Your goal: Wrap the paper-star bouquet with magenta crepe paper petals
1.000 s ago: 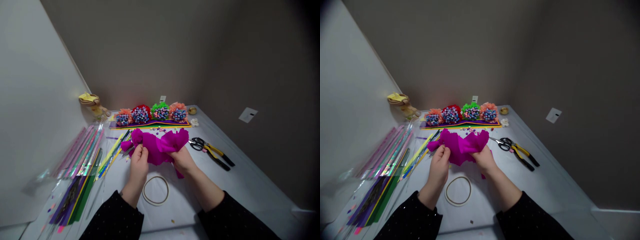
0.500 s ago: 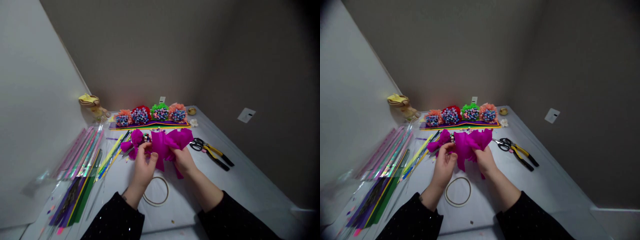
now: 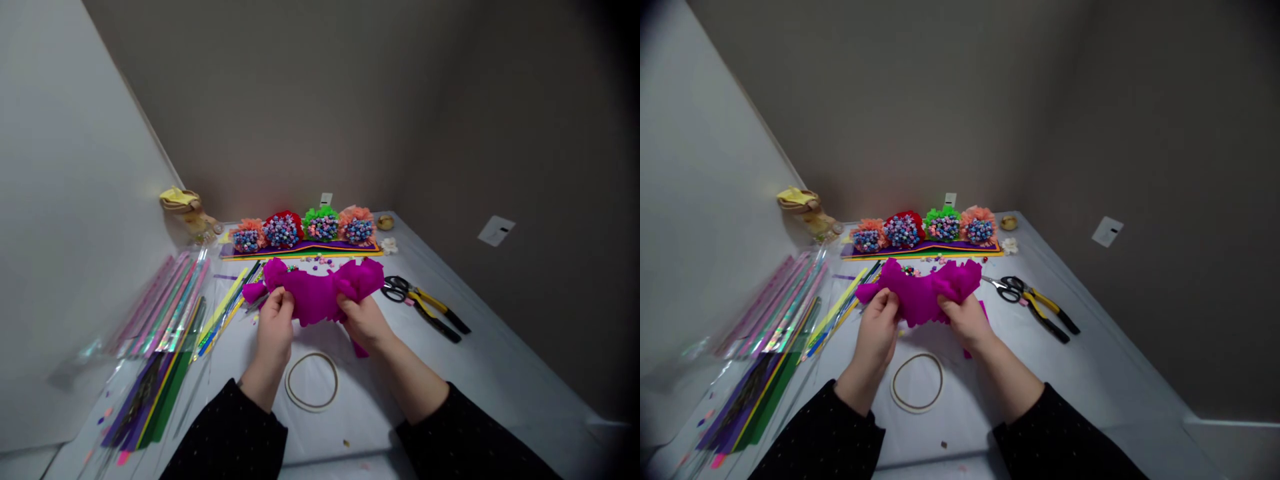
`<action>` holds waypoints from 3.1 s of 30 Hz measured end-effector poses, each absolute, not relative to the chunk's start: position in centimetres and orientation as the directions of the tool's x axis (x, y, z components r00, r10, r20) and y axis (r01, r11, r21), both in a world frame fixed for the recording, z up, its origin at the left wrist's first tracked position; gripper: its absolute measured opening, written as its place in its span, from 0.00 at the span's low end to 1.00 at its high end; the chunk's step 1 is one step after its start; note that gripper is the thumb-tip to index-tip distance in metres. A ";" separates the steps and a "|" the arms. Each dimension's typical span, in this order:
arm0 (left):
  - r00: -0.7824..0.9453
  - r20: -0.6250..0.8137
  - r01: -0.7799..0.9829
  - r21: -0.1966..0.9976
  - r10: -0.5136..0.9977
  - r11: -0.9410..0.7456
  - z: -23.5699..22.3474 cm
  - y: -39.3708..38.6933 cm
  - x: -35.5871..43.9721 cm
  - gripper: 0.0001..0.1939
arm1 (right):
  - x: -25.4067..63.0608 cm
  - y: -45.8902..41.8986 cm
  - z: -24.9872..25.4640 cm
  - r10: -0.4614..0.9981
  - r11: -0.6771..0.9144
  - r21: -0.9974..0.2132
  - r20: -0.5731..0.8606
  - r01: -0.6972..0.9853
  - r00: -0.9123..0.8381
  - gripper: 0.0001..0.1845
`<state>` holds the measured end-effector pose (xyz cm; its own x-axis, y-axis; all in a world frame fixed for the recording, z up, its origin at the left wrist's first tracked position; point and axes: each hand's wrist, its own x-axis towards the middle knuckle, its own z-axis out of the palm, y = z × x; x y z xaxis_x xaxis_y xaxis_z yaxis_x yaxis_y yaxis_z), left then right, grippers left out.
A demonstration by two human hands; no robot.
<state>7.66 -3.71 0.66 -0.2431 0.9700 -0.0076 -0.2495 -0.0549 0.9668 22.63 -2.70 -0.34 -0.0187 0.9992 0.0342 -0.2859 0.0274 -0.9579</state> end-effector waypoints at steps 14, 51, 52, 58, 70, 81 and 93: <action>-0.088 -0.130 -0.471 0.879 0.988 0.074 1.5 -3.8 8.1 0.11 | 22.6 -3.1 0.5 0.985 -0.030 -0.981 0.004 -0.191 -0.175 0.14; 0.290 -0.235 -0.517 0.777 0.928 0.359 2.2 -5.2 7.5 0.30 | 22.8 -2.9 0.8 0.993 -0.099 -0.910 -0.067 -0.402 -0.094 0.16; 0.294 -0.230 -0.514 0.781 0.928 0.356 2.2 -5.2 7.4 0.30 | 22.8 -2.9 0.8 0.994 -0.098 -0.912 -0.067 -0.397 -0.091 0.16; 0.291 -0.115 -0.536 0.803 0.950 0.261 2.7 -4.7 6.7 0.32 | 22.9 -2.5 0.1 0.996 -0.087 -0.922 -0.078 -0.378 -0.040 0.15; -0.225 0.450 -0.053 0.880 0.864 -0.472 4.3 -4.6 4.8 0.16 | 23.4 -2.3 0.4 0.997 -0.073 -0.930 -0.055 -0.359 -0.059 0.18; 0.350 0.414 0.724 0.449 0.840 -0.523 8.2 -5.0 6.0 0.04 | 22.4 -3.4 1.4 0.953 -0.074 -0.993 -0.044 -0.092 -0.299 0.16; 0.450 0.183 0.598 0.665 0.874 -0.447 10.9 -3.2 4.8 0.06 | 22.9 -3.8 0.6 0.777 -0.009 -1.000 -0.010 0.004 -0.630 0.17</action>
<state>4.81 -3.18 10.93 0.4498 0.8742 0.1828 0.5983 -0.4469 0.6650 22.86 -3.82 0.56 -0.6298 0.7767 -0.0097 0.0040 -0.0092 -0.9999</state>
